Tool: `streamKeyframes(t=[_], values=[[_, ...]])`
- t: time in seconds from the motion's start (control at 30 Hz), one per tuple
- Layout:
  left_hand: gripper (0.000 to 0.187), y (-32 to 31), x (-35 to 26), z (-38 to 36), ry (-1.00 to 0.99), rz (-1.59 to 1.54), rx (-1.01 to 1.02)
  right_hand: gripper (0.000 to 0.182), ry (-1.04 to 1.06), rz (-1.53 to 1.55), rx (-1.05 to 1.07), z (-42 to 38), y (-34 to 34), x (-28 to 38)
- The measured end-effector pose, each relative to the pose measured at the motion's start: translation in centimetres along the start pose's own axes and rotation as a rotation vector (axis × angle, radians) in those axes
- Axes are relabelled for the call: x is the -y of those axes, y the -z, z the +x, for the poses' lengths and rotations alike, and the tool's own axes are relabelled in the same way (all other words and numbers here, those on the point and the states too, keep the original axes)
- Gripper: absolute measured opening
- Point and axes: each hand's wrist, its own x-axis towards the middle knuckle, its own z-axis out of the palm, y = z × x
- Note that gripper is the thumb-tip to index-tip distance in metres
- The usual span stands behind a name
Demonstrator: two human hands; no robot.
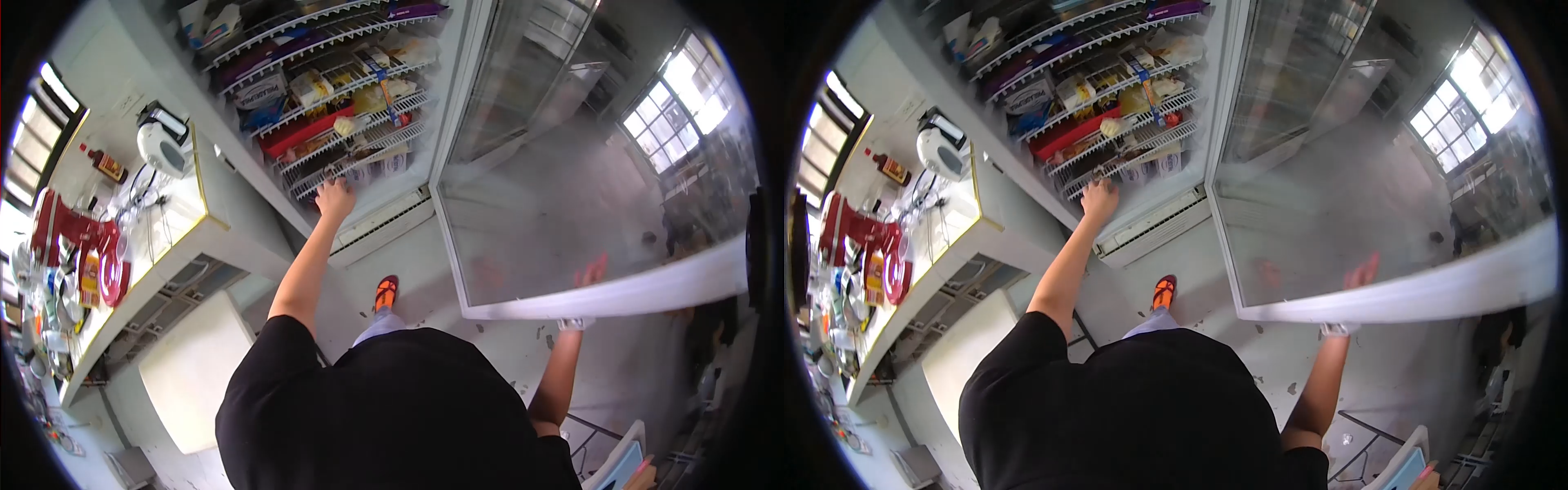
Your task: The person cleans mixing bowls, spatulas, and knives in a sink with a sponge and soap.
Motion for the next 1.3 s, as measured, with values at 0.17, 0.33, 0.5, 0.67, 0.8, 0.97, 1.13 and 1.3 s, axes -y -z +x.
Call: streamKeyframes(t=[0.17, 0.33, 0.5, 0.67, 0.8, 0.97, 1.13, 1.3], values=[[0.038, -3.7, 1.3, 10.7, -0.1, 0.291, 0.085, 0.057, -0.037, 0.421, -0.237, 0.8, 6.0, -4.5], [0.045, -4.9, 1.4, 15.5, -0.051, 0.243, 0.421, 0.066, 0.119, 0.236, -0.419, -1.6, 6.3, -5.8], [0.045, -5.4, 2.3, 15.6, -0.127, 0.266, 0.432, 0.059, -0.011, 0.365, -0.586, -1.7, 7.9, -7.3], [0.044, -3.2, 2.1, 11.9, -0.314, 0.392, 0.202, 0.054, -0.045, 0.154, -0.793, -1.2, 4.7, -5.3], [0.045, -3.0, 3.6, 11.0, -0.495, 0.447, -0.034, 0.054, -0.097, 0.163, -0.749, -0.7, 6.7, -6.5], [0.046, -2.4, 5.1, 9.6, -0.362, 0.443, 0.027, 0.064, -0.185, 0.21, -0.644, 0.3, 9.2, -7.8], [0.044, -1.6, 5.8, 6.6, -0.384, 0.446, -0.098, 0.062, -0.191, 0.313, -0.509, -0.3, 7.9, -6.7], [0.032, -1.6, 6.1, 0.7, -0.581, 0.123, -0.236, 0.061, -0.164, 0.256, -0.42, -0.6, 5.3, -5.2]])
